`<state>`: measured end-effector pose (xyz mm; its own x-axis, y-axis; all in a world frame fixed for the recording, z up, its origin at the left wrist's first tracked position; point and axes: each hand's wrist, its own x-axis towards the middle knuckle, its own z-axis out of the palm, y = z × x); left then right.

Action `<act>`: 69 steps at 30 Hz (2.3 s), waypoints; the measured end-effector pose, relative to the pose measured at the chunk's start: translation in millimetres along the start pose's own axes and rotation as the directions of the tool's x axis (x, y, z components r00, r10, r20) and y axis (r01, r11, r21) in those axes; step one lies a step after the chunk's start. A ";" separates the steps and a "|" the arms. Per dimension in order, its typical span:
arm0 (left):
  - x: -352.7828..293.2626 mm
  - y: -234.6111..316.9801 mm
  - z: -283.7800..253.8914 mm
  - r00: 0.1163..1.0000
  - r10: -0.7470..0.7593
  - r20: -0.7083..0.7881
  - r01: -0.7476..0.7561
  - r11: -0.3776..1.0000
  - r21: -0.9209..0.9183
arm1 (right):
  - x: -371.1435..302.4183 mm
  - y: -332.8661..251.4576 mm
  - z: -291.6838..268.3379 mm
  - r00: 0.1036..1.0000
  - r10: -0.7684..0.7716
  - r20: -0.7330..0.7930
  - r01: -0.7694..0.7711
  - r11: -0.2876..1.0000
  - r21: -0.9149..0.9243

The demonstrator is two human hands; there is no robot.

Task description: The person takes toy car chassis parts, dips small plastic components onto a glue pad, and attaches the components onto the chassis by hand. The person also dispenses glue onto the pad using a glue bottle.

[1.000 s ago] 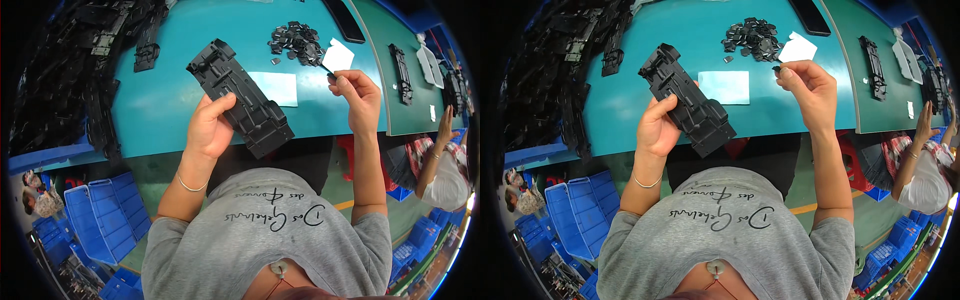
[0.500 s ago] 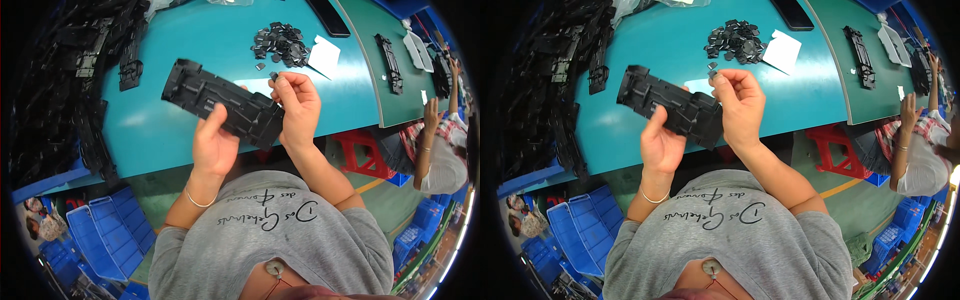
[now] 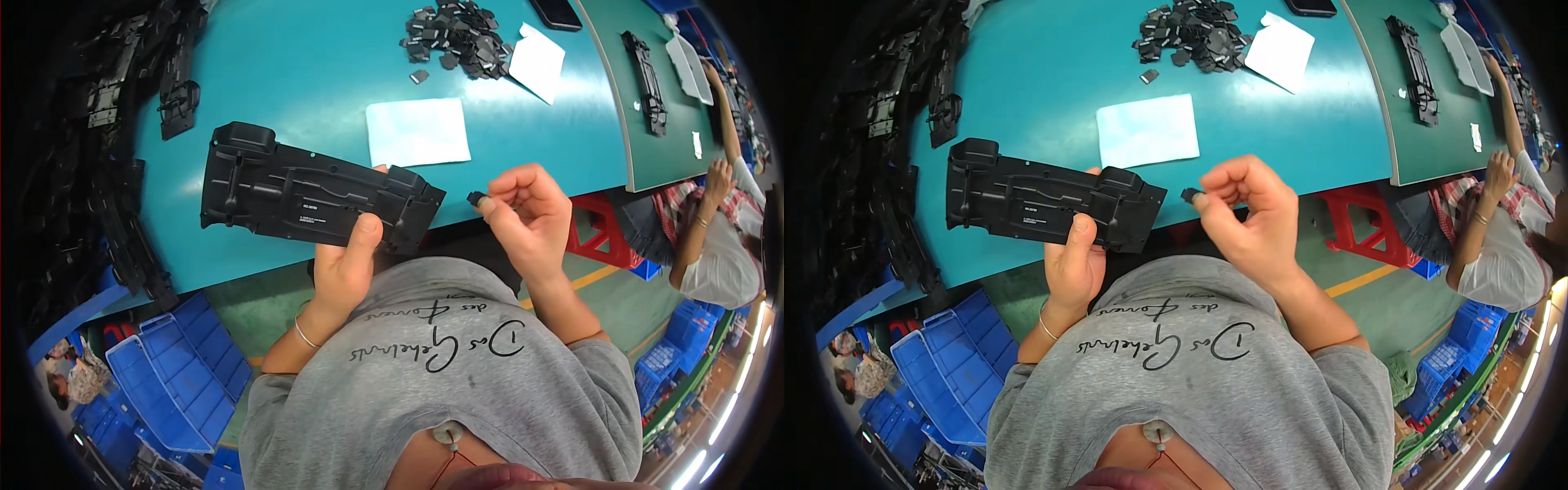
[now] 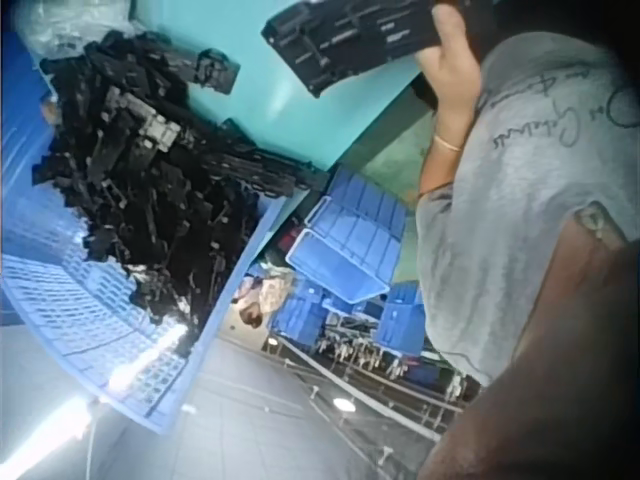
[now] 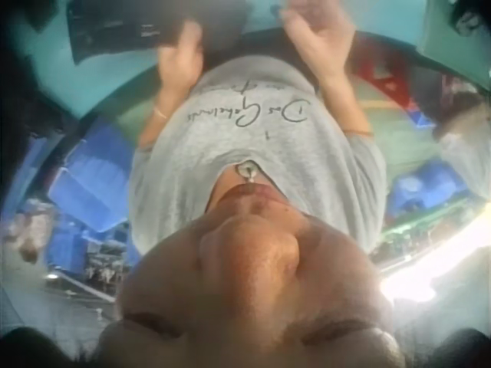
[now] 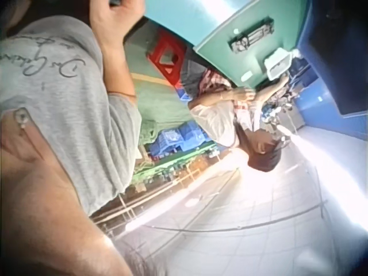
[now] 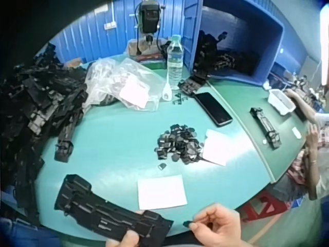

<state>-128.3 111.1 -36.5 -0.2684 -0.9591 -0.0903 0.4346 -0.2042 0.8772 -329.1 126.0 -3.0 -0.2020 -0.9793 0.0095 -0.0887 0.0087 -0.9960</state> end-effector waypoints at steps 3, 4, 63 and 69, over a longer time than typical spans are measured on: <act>-0.4 -7.2 -2.2 0.992 0.089 0.084 -0.103 0.979 0.178 | -2.1 1.1 6.8 1.000 -0.018 -0.013 0.018 1.000 -0.020; -1.7 -9.1 -0.9 0.991 0.102 0.086 -0.117 0.975 0.190 | -1.6 0.9 9.6 1.000 -0.021 -0.004 0.021 0.999 -0.028; -7.8 -4.7 -0.3 0.951 0.130 0.280 -0.248 0.862 0.443 | 2.3 12.3 32.1 1.000 0.022 0.011 -0.022 0.998 -0.052; -8.0 -6.1 -3.6 0.939 0.125 0.321 -0.272 0.841 0.467 | 3.1 9.8 31.6 1.000 0.016 0.025 -0.013 0.996 -0.090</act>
<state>-125.7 119.3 -42.9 -0.4738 -0.8628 0.1766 0.0371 0.1807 0.9828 -299.8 116.7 -15.5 -0.1791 -0.9838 -0.0082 -0.1735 0.0398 -0.9840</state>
